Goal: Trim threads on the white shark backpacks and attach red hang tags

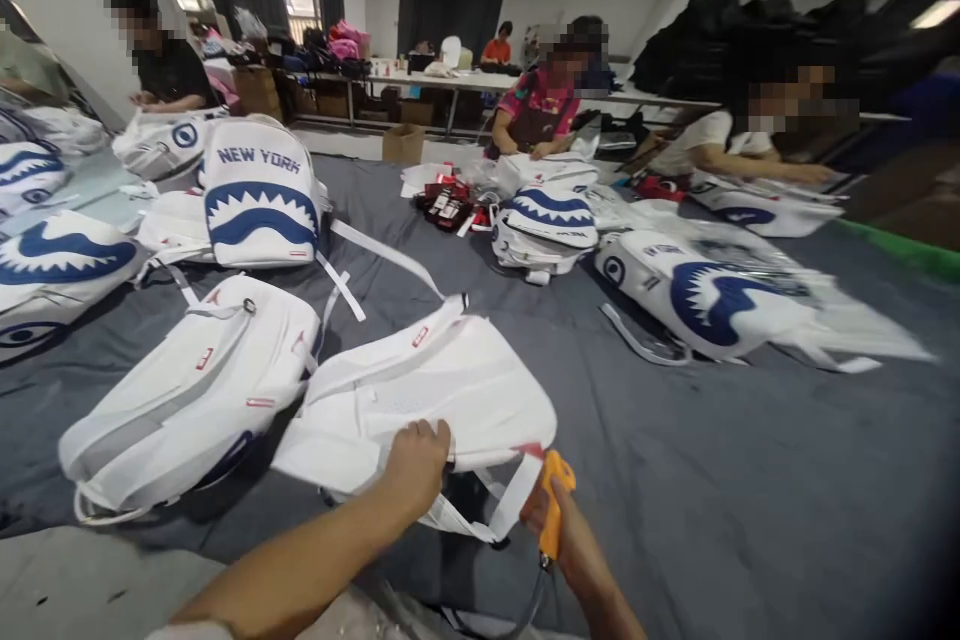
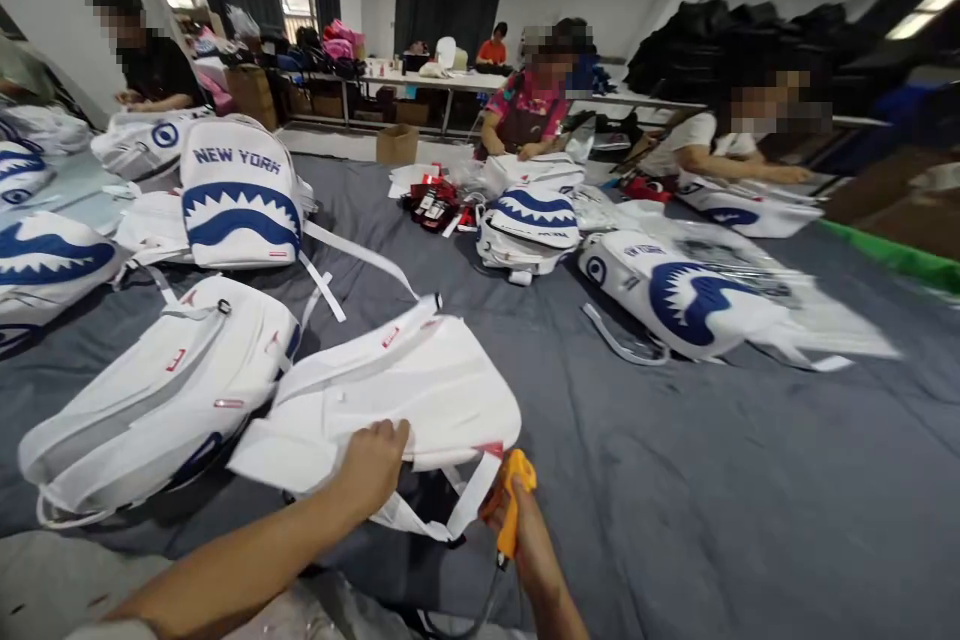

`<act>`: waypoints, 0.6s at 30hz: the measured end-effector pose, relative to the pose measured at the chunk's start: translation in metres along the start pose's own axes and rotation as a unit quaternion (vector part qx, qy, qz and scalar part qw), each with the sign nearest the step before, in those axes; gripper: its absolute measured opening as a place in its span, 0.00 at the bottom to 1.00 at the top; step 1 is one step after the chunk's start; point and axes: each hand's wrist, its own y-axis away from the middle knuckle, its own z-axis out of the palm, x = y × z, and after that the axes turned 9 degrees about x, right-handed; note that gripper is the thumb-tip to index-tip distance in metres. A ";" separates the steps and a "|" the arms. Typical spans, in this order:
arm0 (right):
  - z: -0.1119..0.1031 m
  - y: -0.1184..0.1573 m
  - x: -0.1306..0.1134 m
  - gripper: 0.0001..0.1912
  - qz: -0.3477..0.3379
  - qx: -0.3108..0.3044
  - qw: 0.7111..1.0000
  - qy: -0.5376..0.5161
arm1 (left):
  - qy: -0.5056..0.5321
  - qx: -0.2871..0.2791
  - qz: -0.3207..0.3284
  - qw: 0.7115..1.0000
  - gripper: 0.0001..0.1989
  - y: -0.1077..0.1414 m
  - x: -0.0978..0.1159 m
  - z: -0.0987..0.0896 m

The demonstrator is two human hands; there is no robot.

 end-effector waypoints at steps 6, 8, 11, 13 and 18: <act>-0.084 0.040 -0.018 0.38 -0.091 0.108 0.990 0.007 | 0.087 -0.034 0.060 0.994 0.29 0.004 0.035 0.052; -0.091 0.052 -0.018 0.35 -0.132 0.076 0.987 0.047 | 0.027 0.074 0.010 0.997 0.32 0.001 -0.005 0.044; -0.091 0.057 -0.013 0.32 -0.142 -0.012 0.985 0.100 | -0.082 0.097 -0.094 0.987 0.42 -0.006 -0.082 0.047; -0.083 0.049 -0.009 0.31 -0.138 -0.070 0.977 0.147 | -0.077 0.052 -0.119 0.989 0.36 -0.006 -0.120 0.060; -0.044 -0.001 -0.032 0.25 -0.229 -0.035 0.896 0.378 | -0.016 0.083 -0.242 0.966 0.25 0.029 -0.117 0.087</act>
